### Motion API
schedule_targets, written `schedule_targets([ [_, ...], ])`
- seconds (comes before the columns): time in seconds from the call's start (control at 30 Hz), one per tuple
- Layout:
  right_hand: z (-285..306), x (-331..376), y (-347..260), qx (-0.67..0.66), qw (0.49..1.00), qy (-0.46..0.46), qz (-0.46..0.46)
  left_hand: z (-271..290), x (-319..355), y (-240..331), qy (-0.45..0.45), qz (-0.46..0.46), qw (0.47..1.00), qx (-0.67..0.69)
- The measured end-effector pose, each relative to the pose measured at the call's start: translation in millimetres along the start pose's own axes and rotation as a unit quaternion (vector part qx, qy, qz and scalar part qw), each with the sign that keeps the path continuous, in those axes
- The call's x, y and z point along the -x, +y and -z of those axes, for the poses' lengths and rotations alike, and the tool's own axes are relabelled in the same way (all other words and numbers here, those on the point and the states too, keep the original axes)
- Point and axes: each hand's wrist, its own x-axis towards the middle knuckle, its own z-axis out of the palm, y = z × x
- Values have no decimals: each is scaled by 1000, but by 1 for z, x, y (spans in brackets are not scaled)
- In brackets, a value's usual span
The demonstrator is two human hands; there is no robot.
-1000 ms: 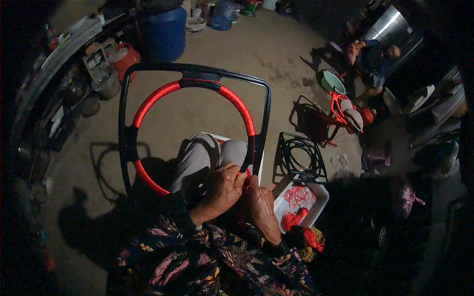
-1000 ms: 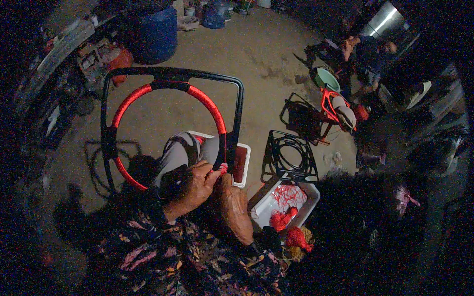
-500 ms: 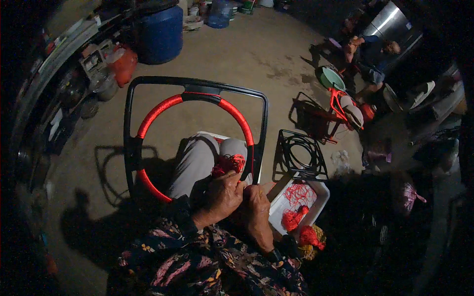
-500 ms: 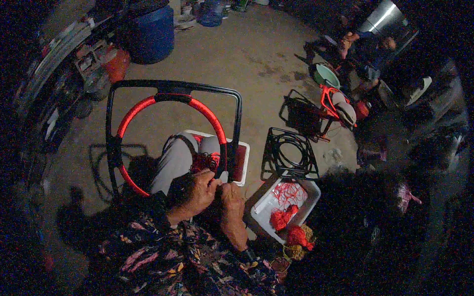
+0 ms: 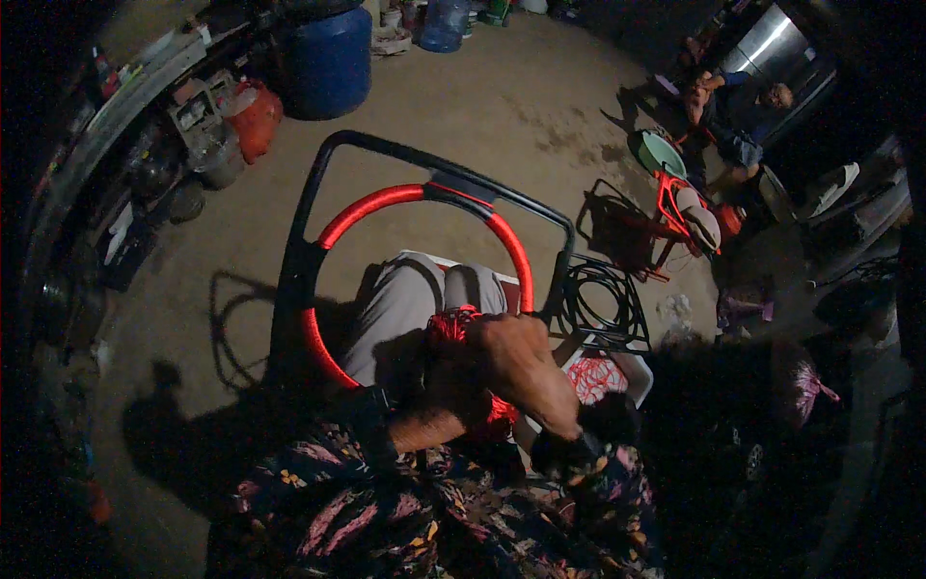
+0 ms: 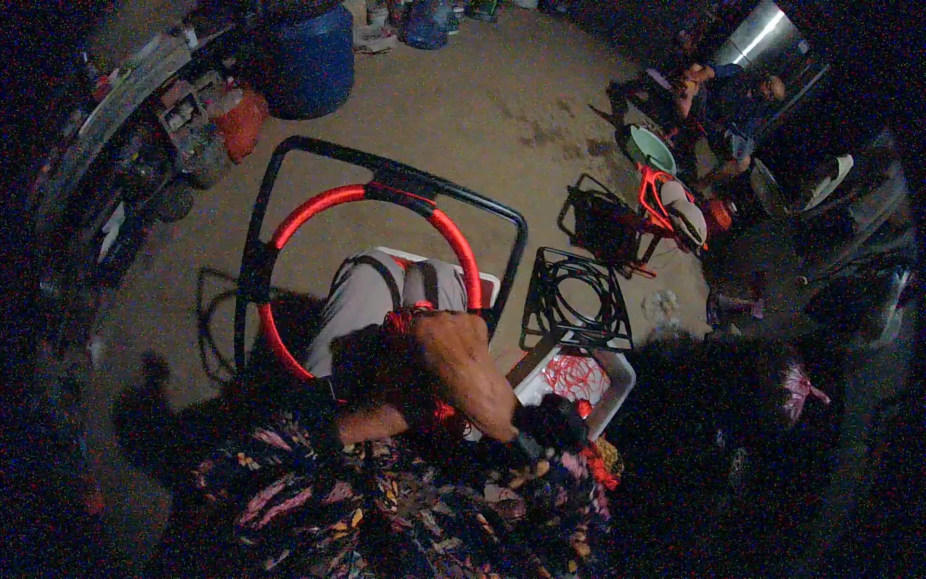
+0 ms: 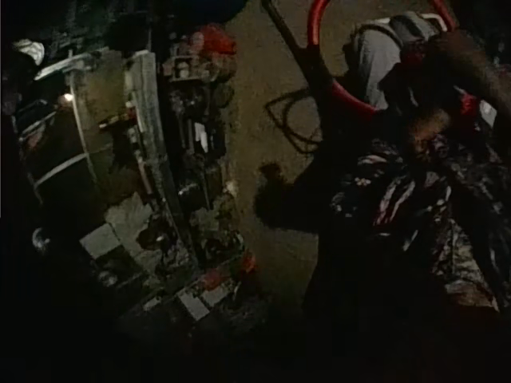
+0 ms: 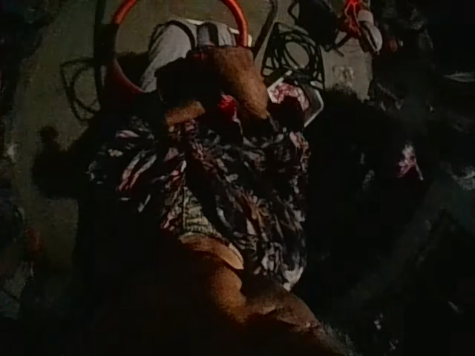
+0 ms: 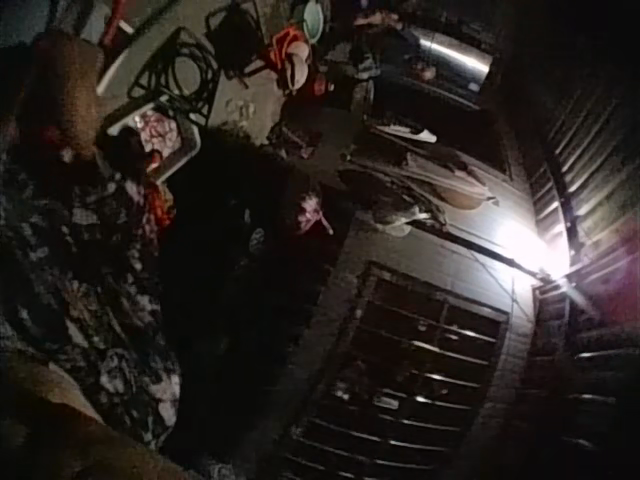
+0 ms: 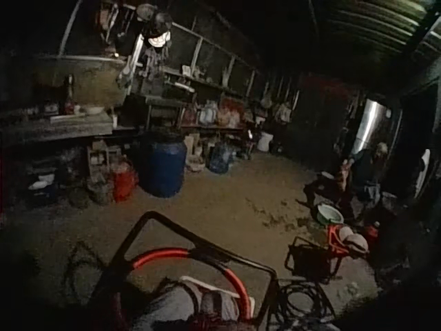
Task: Wrapping red string around a black circular frame to create a decoration.
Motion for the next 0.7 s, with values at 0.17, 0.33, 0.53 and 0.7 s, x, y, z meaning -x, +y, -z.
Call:
schedule_targets([
  [0.17, -28, -55, 13, 73, 990, -104, 55, -13, 1, 0, -88, 5, 996, -9],
  [0.33, -41, -62, 12, 19, 983, -158, 91, -33, 4, -9, -113, -23, 991, -65],
  [0.53, -37, -55, 11, -113, 975, -153, 116, -14, 2, 7, -78, -41, 996, -26],
  [0.7, -5, -40, 10, -199, 976, -64, 65, -42, 0, -17, -52, -115, 992, 1],
])
